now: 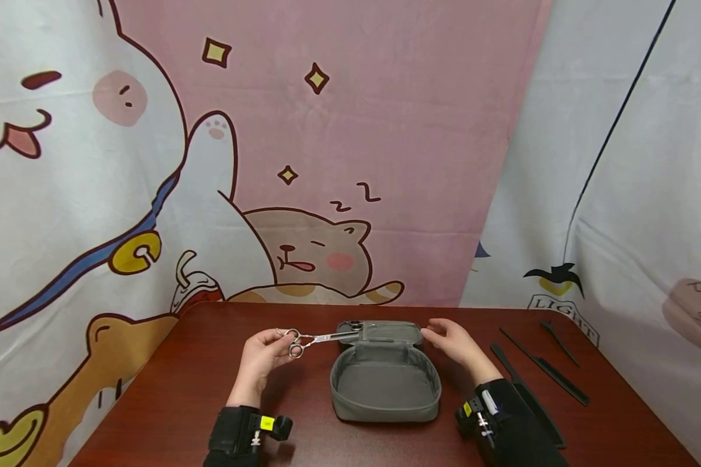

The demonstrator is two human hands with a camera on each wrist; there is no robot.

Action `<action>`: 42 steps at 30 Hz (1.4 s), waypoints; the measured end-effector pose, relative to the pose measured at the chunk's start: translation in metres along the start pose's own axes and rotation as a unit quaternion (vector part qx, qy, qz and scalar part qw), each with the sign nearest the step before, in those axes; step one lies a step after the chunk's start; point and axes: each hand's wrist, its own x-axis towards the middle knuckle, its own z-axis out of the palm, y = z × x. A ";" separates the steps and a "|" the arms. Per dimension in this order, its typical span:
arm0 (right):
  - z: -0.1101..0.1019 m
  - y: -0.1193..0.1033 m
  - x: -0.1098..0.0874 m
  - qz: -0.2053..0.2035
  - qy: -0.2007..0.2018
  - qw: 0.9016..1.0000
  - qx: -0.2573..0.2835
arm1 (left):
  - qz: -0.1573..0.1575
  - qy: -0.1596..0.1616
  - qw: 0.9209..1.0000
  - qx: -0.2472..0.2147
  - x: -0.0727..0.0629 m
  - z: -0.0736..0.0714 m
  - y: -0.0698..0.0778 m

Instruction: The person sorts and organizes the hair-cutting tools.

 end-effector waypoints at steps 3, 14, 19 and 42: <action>0.003 0.003 0.003 0.007 -0.013 0.999 0.031 | 0.000 0.000 1.000 -0.001 0.000 0.000 -0.001; 0.009 0.011 0.011 0.043 -0.043 0.995 0.080 | -0.002 0.003 1.000 -0.006 0.003 -0.001 -0.004; 0.011 0.015 0.013 0.058 -0.051 0.991 0.111 | -0.003 0.003 1.000 -0.010 0.003 -0.001 -0.005; 0.010 0.015 0.016 0.057 -0.064 0.976 0.199 | -0.005 0.007 1.000 -0.011 0.005 -0.001 -0.007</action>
